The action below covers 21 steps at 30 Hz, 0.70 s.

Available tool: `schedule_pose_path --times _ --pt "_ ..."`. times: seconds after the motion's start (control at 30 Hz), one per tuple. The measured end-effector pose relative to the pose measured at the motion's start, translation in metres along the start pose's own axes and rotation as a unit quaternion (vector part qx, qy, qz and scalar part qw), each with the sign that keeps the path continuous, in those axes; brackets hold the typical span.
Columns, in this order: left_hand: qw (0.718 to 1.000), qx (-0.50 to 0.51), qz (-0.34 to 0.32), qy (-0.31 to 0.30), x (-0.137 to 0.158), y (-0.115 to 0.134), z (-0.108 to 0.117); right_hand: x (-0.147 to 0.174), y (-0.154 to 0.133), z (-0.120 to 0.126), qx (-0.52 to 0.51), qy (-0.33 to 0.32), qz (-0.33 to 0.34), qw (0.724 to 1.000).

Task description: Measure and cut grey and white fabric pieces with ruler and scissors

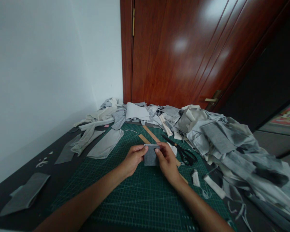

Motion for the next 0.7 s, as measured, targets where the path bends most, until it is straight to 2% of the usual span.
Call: schedule_pose_path --times 0.1,0.3,0.5,0.7 --pt "1.000 -0.011 -0.007 -0.007 0.000 0.001 0.000 0.000 -0.003 0.001 -0.001 0.007 0.018 1.000" --pt "0.999 -0.029 -0.018 -0.020 0.000 0.000 0.000 -0.002 -0.019 -0.002 0.080 -0.044 0.081 0.993" --pt "0.998 -0.038 -0.021 -0.034 0.001 0.000 -0.002 -0.001 -0.021 0.002 0.080 -0.002 0.058 0.995" --pt "0.999 -0.042 -0.024 -0.011 0.001 0.000 0.001 0.003 -0.011 0.002 0.032 0.011 0.029 0.999"
Point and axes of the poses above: each hand's wrist, its own x-axis away from the middle knuckle, its own z-axis out of the back of the hand, y = z × x, the point moved 6 cm from there along -x, towards the middle knuckle, and after that the axes turned 1 degree about x, right-handed, at the moved point
